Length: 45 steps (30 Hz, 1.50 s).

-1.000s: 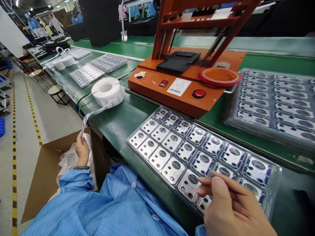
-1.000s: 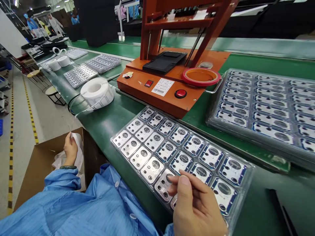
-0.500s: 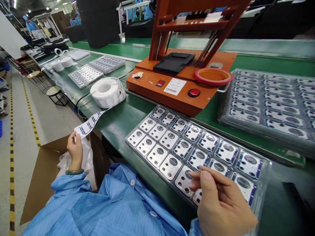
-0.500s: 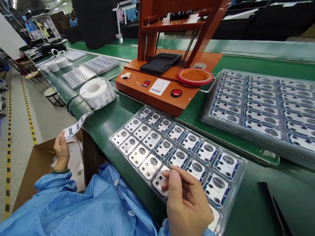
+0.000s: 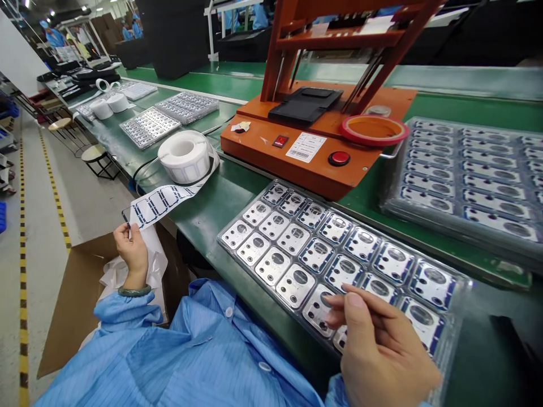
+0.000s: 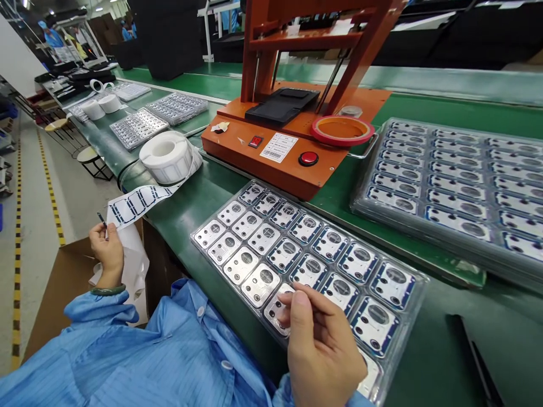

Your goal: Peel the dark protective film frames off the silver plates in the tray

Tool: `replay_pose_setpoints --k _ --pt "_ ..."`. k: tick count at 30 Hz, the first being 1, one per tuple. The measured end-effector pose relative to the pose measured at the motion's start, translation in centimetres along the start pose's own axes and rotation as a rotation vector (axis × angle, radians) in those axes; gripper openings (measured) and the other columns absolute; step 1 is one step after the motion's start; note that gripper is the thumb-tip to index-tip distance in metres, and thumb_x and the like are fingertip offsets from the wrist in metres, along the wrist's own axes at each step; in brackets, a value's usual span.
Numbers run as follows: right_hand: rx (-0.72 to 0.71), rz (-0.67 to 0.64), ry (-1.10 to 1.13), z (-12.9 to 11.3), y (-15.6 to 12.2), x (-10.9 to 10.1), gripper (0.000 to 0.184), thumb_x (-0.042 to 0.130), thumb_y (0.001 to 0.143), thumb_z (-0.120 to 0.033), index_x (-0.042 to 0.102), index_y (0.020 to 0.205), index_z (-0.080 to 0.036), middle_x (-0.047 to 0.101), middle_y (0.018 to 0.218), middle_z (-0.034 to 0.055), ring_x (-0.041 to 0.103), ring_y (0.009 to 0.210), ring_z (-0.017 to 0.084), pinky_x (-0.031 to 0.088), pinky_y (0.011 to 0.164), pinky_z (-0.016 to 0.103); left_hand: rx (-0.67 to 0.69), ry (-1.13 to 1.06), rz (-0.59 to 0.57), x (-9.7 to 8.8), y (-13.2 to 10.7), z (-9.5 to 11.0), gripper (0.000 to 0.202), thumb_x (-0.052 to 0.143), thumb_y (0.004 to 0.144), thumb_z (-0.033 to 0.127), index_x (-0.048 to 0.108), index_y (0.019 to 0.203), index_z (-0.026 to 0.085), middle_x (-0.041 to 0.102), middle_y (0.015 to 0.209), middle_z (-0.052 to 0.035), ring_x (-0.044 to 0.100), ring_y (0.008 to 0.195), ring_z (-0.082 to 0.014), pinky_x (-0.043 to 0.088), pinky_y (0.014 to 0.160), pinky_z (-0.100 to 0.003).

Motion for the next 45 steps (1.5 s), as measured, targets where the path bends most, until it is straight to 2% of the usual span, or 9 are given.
replay_pose_setpoints --k 6,12,18,22,25,29,32,36,45 --pt "0.016 0.002 -0.006 -0.2 -0.1 0.0 0.02 0.069 0.078 -0.037 0.066 0.087 -0.019 0.065 0.069 0.0034 0.056 0.053 0.015 0.05 0.052 0.03 0.047 0.074 -0.004 -0.3 -0.1 1.1 0.022 0.056 0.083 0.035 0.061 0.089 0.014 0.061 0.09 -0.007 0.058 0.09 -0.0198 0.047 0.088 -0.035" --pt "-0.005 -0.022 -0.013 0.3 0.0 0.0 0.023 0.068 0.079 -0.038 0.066 0.089 -0.018 0.065 0.07 0.0026 0.057 0.053 0.013 0.052 0.053 0.027 0.115 0.071 0.005 -0.1 0.0 0.5 0.025 0.049 0.089 0.031 0.056 0.104 0.013 0.062 0.09 -0.0068 0.06 0.082 -0.017 0.049 0.081 -0.032" --pt "-0.039 -0.046 -0.028 0.7 0.2 0.2 0.025 0.067 0.078 -0.043 0.066 0.089 -0.02 0.065 0.069 0.0015 0.057 0.053 0.012 0.052 0.051 0.023 0.38 0.066 0.032 -1.7 -0.1 1.6 0.02 0.066 0.079 0.036 0.064 0.079 0.017 0.057 0.11 -0.0139 0.049 0.115 -0.0272 0.034 0.103 -0.047" --pt "-0.016 -0.046 -0.048 0.9 0.2 0.2 0.026 0.067 0.078 -0.043 0.066 0.089 -0.02 0.065 0.068 0.0013 0.057 0.053 0.012 0.053 0.053 0.023 0.556 -0.016 -0.062 -2.4 -1.2 3.2 0.02 0.072 0.073 0.036 0.063 0.065 0.021 0.064 0.08 -0.0052 0.063 0.089 -0.0212 0.039 0.1 -0.047" --pt "0.017 -0.055 -0.069 1.5 0.1 0.1 0.028 0.067 0.077 -0.044 0.066 0.09 -0.02 0.066 0.068 0.0016 0.057 0.054 0.012 0.052 0.054 0.023 0.587 -0.095 0.017 -3.1 -1.5 4.6 0.018 0.065 0.08 0.035 0.058 0.072 0.02 0.063 0.075 -0.002 0.064 0.081 -0.0172 0.04 0.1 -0.047" --pt "0.055 -0.071 -0.061 2.1 -0.2 0.1 0.029 0.068 0.075 -0.046 0.065 0.09 -0.021 0.065 0.068 0.0021 0.057 0.054 0.013 0.052 0.054 0.025 0.363 -0.355 0.233 -4.3 0.1 6.0 0.016 0.055 0.087 0.032 0.051 0.095 0.019 0.063 0.089 -0.0039 0.063 0.087 -0.0164 0.047 0.093 -0.044" --pt "0.079 -0.082 -0.062 2.0 -0.3 0.2 0.03 0.067 0.076 -0.047 0.065 0.092 -0.021 0.066 0.072 0.0038 0.058 0.057 0.015 0.052 0.057 0.029 0.172 -0.573 0.25 -4.2 0.7 7.1 0.023 0.06 0.081 0.036 0.049 0.091 0.019 0.061 0.084 -0.0018 0.063 0.08 -0.0158 0.052 0.083 -0.038" --pt "0.097 -0.108 -0.089 1.8 -0.4 0.4 0.031 0.065 0.077 -0.048 0.065 0.091 -0.021 0.067 0.075 0.005 0.059 0.058 0.016 0.052 0.061 0.031 0.315 -0.514 0.361 -4.7 -0.4 9.4 0.028 0.064 0.077 0.042 0.049 0.083 0.019 0.062 0.078 -0.0009 0.063 0.08 -0.0174 0.05 0.087 -0.041" --pt "0.093 -0.152 -0.144 2.1 -0.7 0.4 0.035 0.061 0.078 -0.051 0.065 0.092 -0.02 0.068 0.075 0.0024 0.06 0.058 0.014 0.056 0.063 0.024 -0.226 -0.948 -0.029 -1.7 4.3 4.2 0.021 0.068 0.078 0.035 0.053 0.088 0.023 0.062 0.076 0.008 0.065 0.085 -0.0142 0.052 0.086 -0.052"
Point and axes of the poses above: each hand's wrist, its own y-axis towards the middle knuckle, its own x-axis out of the palm, z = x × y, the point moved 6 cm from there along y, towards the middle knuckle
